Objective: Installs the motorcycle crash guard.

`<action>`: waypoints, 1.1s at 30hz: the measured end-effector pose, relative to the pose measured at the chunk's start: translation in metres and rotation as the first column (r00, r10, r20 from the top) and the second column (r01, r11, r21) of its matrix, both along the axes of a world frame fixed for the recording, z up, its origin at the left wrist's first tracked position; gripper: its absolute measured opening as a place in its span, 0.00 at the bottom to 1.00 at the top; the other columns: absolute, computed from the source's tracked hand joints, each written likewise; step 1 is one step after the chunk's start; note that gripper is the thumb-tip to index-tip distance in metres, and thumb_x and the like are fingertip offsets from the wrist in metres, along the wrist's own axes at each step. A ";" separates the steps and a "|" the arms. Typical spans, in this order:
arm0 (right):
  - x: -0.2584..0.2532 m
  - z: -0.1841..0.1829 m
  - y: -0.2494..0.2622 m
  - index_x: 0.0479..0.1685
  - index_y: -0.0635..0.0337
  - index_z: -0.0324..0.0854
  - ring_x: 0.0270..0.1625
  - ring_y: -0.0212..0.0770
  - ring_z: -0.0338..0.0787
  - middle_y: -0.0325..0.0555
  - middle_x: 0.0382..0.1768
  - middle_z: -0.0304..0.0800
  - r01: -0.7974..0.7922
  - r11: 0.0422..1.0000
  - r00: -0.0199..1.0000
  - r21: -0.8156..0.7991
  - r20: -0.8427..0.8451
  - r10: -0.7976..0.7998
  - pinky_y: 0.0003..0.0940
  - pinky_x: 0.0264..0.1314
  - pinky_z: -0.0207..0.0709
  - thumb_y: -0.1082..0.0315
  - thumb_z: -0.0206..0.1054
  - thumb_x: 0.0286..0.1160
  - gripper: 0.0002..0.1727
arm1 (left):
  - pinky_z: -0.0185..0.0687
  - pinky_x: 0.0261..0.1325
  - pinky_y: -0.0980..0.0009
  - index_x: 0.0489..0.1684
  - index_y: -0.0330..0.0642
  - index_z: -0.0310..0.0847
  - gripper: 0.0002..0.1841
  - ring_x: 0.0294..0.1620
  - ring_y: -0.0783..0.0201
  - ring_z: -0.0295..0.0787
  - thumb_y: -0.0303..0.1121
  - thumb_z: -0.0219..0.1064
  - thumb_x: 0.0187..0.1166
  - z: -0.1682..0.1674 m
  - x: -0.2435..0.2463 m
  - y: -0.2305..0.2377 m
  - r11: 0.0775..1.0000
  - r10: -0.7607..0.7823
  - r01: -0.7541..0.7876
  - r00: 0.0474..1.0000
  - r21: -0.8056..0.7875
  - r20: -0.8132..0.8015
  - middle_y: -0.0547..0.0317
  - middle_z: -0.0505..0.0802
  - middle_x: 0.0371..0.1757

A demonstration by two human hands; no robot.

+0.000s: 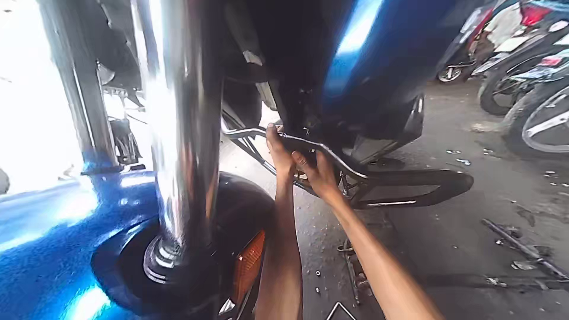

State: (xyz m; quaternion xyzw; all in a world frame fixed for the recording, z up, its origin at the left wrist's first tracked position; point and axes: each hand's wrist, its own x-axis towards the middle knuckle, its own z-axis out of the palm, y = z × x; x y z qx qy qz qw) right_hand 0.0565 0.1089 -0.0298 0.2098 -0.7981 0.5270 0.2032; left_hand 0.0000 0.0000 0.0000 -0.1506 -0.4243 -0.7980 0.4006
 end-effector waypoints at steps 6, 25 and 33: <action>-0.007 0.011 0.006 0.73 0.58 0.78 0.72 0.39 0.84 0.51 0.66 0.87 0.002 0.997 0.998 0.078 -0.064 0.003 0.46 0.81 0.72 0.45 0.59 0.87 0.29 | 0.87 0.55 0.62 0.48 0.39 0.78 0.28 0.44 0.66 0.88 0.50 0.34 0.94 0.006 0.008 -0.002 0.997 0.061 -0.058 0.996 -0.048 0.065 0.57 0.88 0.39; -0.009 0.022 -0.003 0.70 0.57 0.80 0.68 0.28 0.85 0.42 0.62 0.90 -0.112 0.993 0.989 -0.036 -0.096 0.109 0.35 0.77 0.77 0.48 0.65 0.84 0.26 | 0.88 0.58 0.58 0.61 0.40 0.78 0.28 0.51 0.63 0.90 0.54 0.41 0.92 0.006 0.012 0.001 0.993 -0.066 0.059 0.995 0.101 0.072 0.54 0.91 0.47; -0.021 0.031 -0.011 0.64 0.63 0.82 0.64 0.31 0.88 0.44 0.58 0.91 -0.296 0.907 0.954 -0.299 -0.145 0.263 0.31 0.74 0.81 0.71 0.77 0.71 0.22 | 0.90 0.47 0.68 0.49 0.48 0.80 0.27 0.40 0.72 0.91 0.53 0.35 0.91 0.009 0.020 0.006 0.975 -0.183 0.175 0.982 0.134 0.051 0.64 0.92 0.35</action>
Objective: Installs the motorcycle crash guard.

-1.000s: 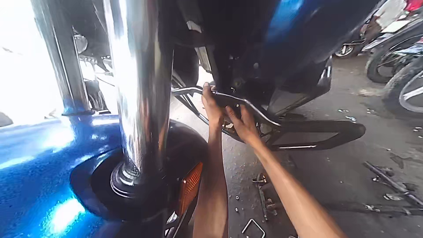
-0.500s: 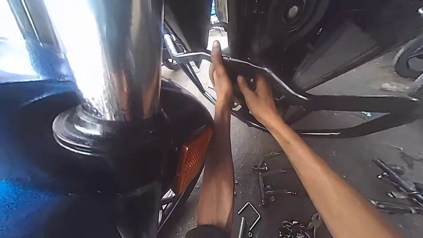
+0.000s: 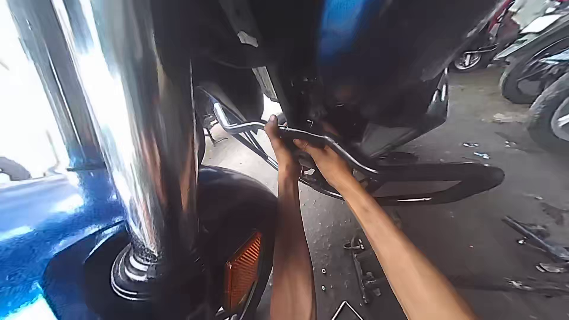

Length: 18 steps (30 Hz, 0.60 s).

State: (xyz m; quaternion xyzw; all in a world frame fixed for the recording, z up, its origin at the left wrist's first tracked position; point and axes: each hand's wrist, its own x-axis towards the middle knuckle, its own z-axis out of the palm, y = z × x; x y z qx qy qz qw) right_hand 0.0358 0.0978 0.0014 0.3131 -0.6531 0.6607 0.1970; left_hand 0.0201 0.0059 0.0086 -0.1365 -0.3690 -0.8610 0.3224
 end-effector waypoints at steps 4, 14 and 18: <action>-0.008 -0.006 0.006 0.62 0.57 0.86 0.63 0.31 0.89 0.41 0.57 0.93 -0.018 0.999 0.997 0.049 0.070 0.015 0.34 0.72 0.83 0.65 0.78 0.72 0.19 | 0.90 0.48 0.67 0.49 0.50 0.79 0.29 0.42 0.71 0.91 0.56 0.32 0.91 -0.002 -0.004 0.000 0.999 -0.037 0.036 0.999 0.039 0.018 0.65 0.92 0.36; 0.019 -0.007 0.002 0.77 0.61 0.74 0.74 0.39 0.83 0.51 0.69 0.86 0.293 0.901 0.944 0.321 0.055 -0.326 0.43 0.81 0.72 0.56 0.73 0.77 0.31 | 0.89 0.51 0.64 0.48 0.48 0.77 0.26 0.44 0.70 0.90 0.52 0.33 0.92 0.003 -0.003 0.001 1.000 -0.007 0.007 0.994 -0.001 -0.105 0.63 0.90 0.37; 0.033 -0.020 -0.003 0.83 0.67 0.67 0.79 0.49 0.79 0.61 0.74 0.80 0.329 0.884 0.932 0.333 0.040 -0.361 0.48 0.83 0.68 0.56 0.63 0.86 0.32 | 0.88 0.52 0.62 0.51 0.46 0.71 0.24 0.46 0.68 0.88 0.49 0.31 0.94 0.002 -0.001 0.004 0.996 0.085 -0.091 0.980 -0.025 -0.179 0.61 0.86 0.39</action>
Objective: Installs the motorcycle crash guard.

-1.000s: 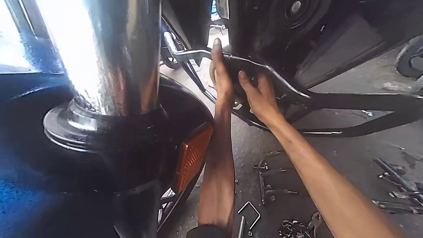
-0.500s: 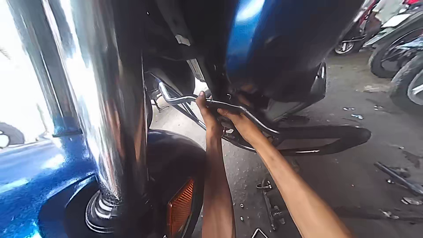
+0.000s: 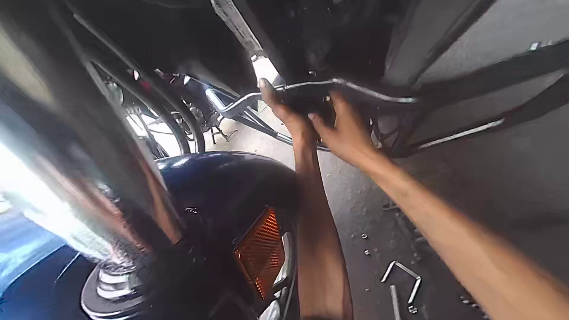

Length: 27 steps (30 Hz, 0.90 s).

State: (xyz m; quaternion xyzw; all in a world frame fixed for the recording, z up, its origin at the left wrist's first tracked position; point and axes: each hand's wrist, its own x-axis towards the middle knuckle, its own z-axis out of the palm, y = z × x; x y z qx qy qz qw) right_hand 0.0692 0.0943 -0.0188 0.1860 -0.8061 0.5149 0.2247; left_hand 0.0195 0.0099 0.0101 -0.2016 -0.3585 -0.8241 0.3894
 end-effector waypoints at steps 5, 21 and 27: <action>-0.021 -0.013 -0.003 0.73 0.59 0.79 0.77 0.38 0.80 0.50 0.70 0.85 -0.056 0.975 0.980 -0.215 -0.198 0.012 0.40 0.85 0.67 0.48 0.62 0.86 0.28 | 0.87 0.47 0.64 0.54 0.41 0.70 0.40 0.42 0.68 0.87 0.65 0.19 0.88 -0.007 0.002 0.006 0.992 0.076 -0.070 0.996 -0.105 0.052 0.58 0.85 0.38; -0.046 -0.025 -0.004 0.71 0.57 0.83 0.66 0.25 0.85 0.41 0.63 0.89 -0.183 0.915 0.923 -0.359 -0.384 0.033 0.26 0.74 0.75 0.58 0.56 0.91 0.20 | 0.86 0.55 0.57 0.59 0.39 0.70 0.23 0.50 0.61 0.86 0.42 0.29 0.94 -0.030 -0.006 0.002 0.961 0.176 -0.144 0.977 -0.236 0.118 0.51 0.84 0.47; -0.048 -0.025 -0.009 0.69 0.57 0.83 0.63 0.24 0.86 0.39 0.61 0.89 -0.228 0.875 0.911 -0.426 -0.411 0.037 0.25 0.71 0.78 0.61 0.61 0.88 0.18 | 0.86 0.52 0.57 0.54 0.37 0.69 0.21 0.47 0.60 0.87 0.39 0.30 0.93 -0.035 -0.034 -0.015 0.952 0.152 -0.138 0.988 -0.273 0.030 0.50 0.84 0.42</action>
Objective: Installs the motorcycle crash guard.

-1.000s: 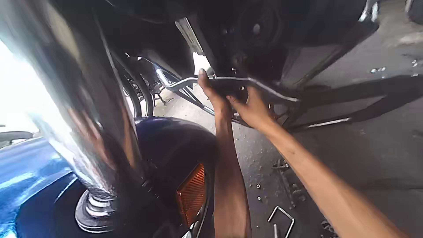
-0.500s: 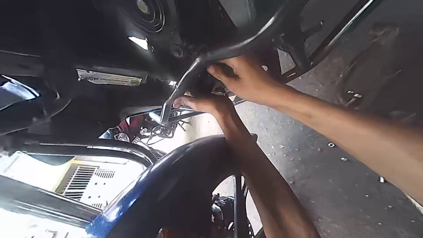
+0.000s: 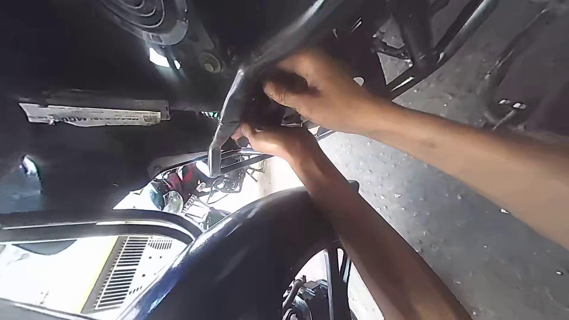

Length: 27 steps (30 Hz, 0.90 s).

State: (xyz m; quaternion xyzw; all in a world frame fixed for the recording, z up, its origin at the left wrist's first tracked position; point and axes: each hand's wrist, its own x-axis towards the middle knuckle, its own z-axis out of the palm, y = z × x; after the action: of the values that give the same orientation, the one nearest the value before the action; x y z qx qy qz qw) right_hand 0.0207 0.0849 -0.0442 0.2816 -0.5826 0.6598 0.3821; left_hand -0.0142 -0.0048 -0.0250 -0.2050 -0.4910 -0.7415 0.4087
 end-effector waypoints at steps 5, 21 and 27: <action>0.007 0.014 -0.003 0.52 0.54 0.88 0.53 0.21 0.87 0.33 0.47 0.91 -0.045 0.988 0.988 -0.144 0.138 0.065 0.23 0.61 0.80 0.64 0.60 0.89 0.11 | 0.87 0.55 0.42 0.58 0.35 0.73 0.29 0.53 0.50 0.90 0.49 0.31 0.94 -0.003 -0.089 -0.043 0.996 0.091 -0.091 0.995 0.006 -0.040 0.42 0.88 0.47; 0.022 0.055 0.004 0.43 0.51 0.87 0.49 0.22 0.85 0.32 0.41 0.87 -0.144 0.989 0.864 -0.026 0.485 0.139 0.23 0.55 0.79 0.64 0.67 0.82 0.04 | 0.87 0.51 0.58 0.61 0.40 0.71 0.24 0.48 0.62 0.88 0.45 0.31 0.94 0.005 0.026 0.019 0.992 0.049 -0.071 0.978 0.102 0.204 0.52 0.85 0.45; 0.014 0.053 0.009 0.43 0.49 0.88 0.50 0.20 0.87 0.30 0.41 0.89 -0.143 0.989 0.890 0.032 0.441 0.115 0.21 0.57 0.80 0.65 0.68 0.80 0.03 | 0.87 0.49 0.40 0.56 0.37 0.75 0.26 0.51 0.47 0.90 0.49 0.37 0.89 -0.014 -0.083 -0.028 0.987 0.160 -0.159 0.987 0.034 -0.032 0.41 0.88 0.47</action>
State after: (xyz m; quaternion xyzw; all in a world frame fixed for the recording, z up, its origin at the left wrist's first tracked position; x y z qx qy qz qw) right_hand 0.0345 0.0938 0.0092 0.1760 -0.6542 0.7112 0.1874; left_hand -0.0971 -0.0326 -0.0386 -0.1714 -0.4873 -0.7104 0.4781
